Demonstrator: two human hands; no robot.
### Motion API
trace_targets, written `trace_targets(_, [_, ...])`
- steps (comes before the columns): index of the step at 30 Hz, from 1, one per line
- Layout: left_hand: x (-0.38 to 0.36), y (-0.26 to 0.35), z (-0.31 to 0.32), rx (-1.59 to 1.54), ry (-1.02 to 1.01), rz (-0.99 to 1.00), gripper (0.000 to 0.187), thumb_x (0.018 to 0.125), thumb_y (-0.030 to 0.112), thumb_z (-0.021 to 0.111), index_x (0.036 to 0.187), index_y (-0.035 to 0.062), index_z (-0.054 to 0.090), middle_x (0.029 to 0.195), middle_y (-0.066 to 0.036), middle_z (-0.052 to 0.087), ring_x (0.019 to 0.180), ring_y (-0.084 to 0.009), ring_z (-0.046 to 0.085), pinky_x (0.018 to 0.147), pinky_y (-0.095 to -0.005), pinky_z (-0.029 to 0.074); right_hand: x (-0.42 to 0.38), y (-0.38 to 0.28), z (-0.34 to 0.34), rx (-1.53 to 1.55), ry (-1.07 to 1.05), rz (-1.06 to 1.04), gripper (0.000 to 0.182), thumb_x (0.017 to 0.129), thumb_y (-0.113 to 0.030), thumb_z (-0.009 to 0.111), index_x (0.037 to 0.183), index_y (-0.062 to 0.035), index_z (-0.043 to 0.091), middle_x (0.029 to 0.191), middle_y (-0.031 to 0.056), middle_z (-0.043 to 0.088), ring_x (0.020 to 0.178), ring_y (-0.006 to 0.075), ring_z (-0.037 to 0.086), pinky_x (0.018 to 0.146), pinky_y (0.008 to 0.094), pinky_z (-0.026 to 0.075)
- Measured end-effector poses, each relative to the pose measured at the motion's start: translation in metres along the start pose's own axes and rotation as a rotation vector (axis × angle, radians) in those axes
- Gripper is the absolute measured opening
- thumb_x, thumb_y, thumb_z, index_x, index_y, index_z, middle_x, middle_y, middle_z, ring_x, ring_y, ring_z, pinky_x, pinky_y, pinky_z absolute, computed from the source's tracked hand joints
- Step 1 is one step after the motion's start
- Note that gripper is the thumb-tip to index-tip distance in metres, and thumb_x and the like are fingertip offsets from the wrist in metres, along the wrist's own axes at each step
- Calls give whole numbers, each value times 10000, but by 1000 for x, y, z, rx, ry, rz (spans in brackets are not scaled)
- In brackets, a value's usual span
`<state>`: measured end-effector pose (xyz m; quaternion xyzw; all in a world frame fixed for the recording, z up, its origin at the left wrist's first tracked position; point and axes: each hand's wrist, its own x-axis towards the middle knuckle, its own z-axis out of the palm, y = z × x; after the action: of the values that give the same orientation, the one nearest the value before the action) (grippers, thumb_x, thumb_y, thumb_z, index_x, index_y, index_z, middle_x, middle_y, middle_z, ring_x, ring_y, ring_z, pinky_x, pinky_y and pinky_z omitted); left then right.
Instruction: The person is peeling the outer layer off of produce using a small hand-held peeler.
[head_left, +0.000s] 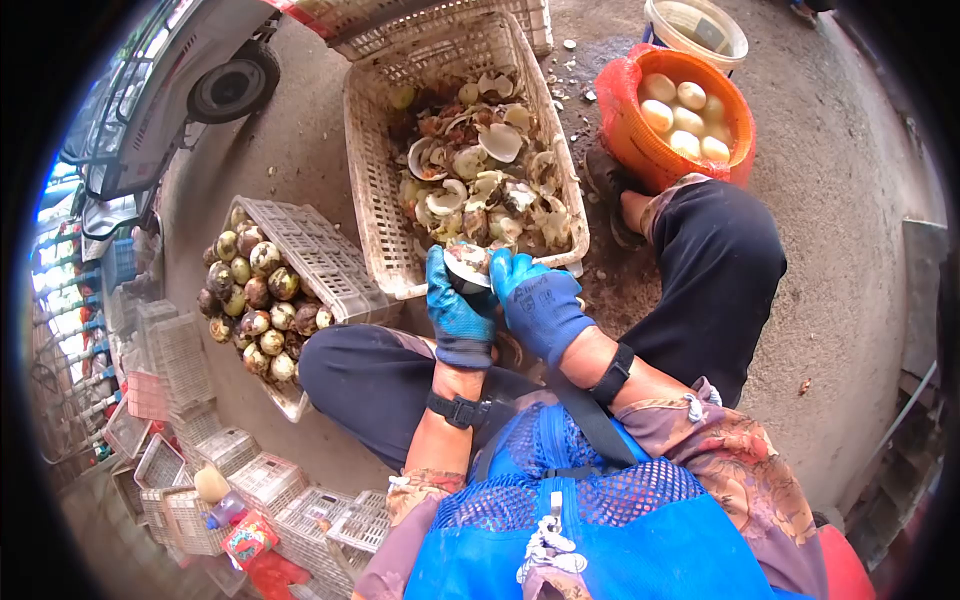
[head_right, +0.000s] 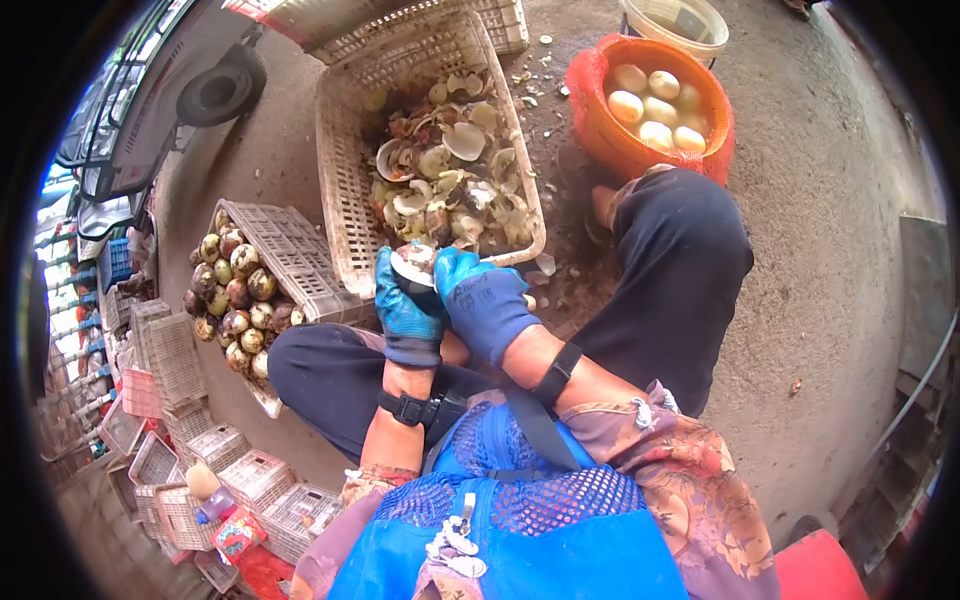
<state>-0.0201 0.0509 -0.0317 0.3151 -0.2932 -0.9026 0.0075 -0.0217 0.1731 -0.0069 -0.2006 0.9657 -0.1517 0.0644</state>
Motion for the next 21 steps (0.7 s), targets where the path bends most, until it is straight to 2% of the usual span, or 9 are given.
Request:
trace_targets(3, [1, -2, 3, 74, 92, 63, 340, 983, 424, 529, 1064, 106, 618, 968, -45, 661, 880, -196, 647, 799, -330, 536, 7, -5, 1, 8, -76, 63, 420, 823, -269, 665, 1163, -71, 520, 886, 98, 646, 720, 268, 693, 554, 416, 535])
trace_targets(4, [4, -4, -6, 192, -7, 140, 337, 1016, 394, 458, 1084, 102, 612, 1026, -52, 653, 947, -192, 639, 876, -337, 516, 10, -6, -1, 14, -99, 82, 409, 819, -272, 674, 1145, -72, 527, 886, 104, 656, 724, 276, 696, 560, 428, 537])
trace_targets(6, [21, -13, -29, 538, -9, 368, 333, 1018, 383, 458, 1094, 97, 611, 1036, -49, 650, 956, -190, 634, 863, -332, 521, 14, -6, -13, 145, -160, 110, 280, 845, -193, 604, 1082, -49, 563, 906, 135, 684, 785, 309, 706, 633, 444, 548])
trace_targets(9, [32, -17, -42, 696, 12, 508, 330, 1022, 370, 451, 1112, 96, 611, 1050, -49, 649, 968, -185, 632, 854, -332, 530, 19, 2, -12, 369, -217, 133, 227, 857, -144, 560, 1061, -45, 578, 937, 177, 697, 839, 351, 702, 693, 461, 547])
trace_targets(11, [34, -15, -42, 530, 9, 385, 345, 1016, 386, 457, 1125, 99, 614, 1056, -52, 652, 973, -184, 635, 858, -341, 538, 19, 11, -9, 443, -203, 122, 227, 857, -137, 553, 1067, -54, 575, 935, 197, 692, 847, 369, 693, 704, 470, 540])
trace_targets(13, [18, 1, -21, 217, -6, 112, 377, 1001, 426, 476, 1138, 104, 617, 1058, -56, 655, 975, -186, 642, 867, -358, 545, 17, 17, -6, 439, -160, 89, 222, 858, -133, 548, 1069, -65, 571, 907, 210, 684, 842, 380, 685, 703, 479, 533])
trace_targets(14, [10, 1, -8, 365, -11, 203, 431, 956, 513, 521, 1123, 129, 622, 1040, -57, 664, 916, -192, 664, 770, -357, 583, 11, 19, 0, 439, -93, 65, 203, 866, -147, 553, 1053, -71, 565, 900, 200, 682, 816, 378, 684, 685, 488, 526])
trace_targets(18, [5, 15, -3, 272, -3, 56, 422, 943, 533, 538, 1090, 146, 613, 1002, -47, 666, 797, -186, 670, 538, -294, 565, 0, 19, 4, 519, 40, 23, 182, 873, -170, 558, 1027, -73, 560, 877, 182, 675, 792, 373, 680, 653, 482, 525])
trace_targets(21, [7, 11, -2, 276, 50, 159, 412, 951, 524, 534, 1090, 144, 611, 979, -48, 661, 793, -185, 667, 548, -302, 566, 0, 15, -3, 455, 8, -28, 172, 873, -174, 562, 1012, -72, 557, 867, 174, 672, 790, 364, 680, 632, 473, 527])
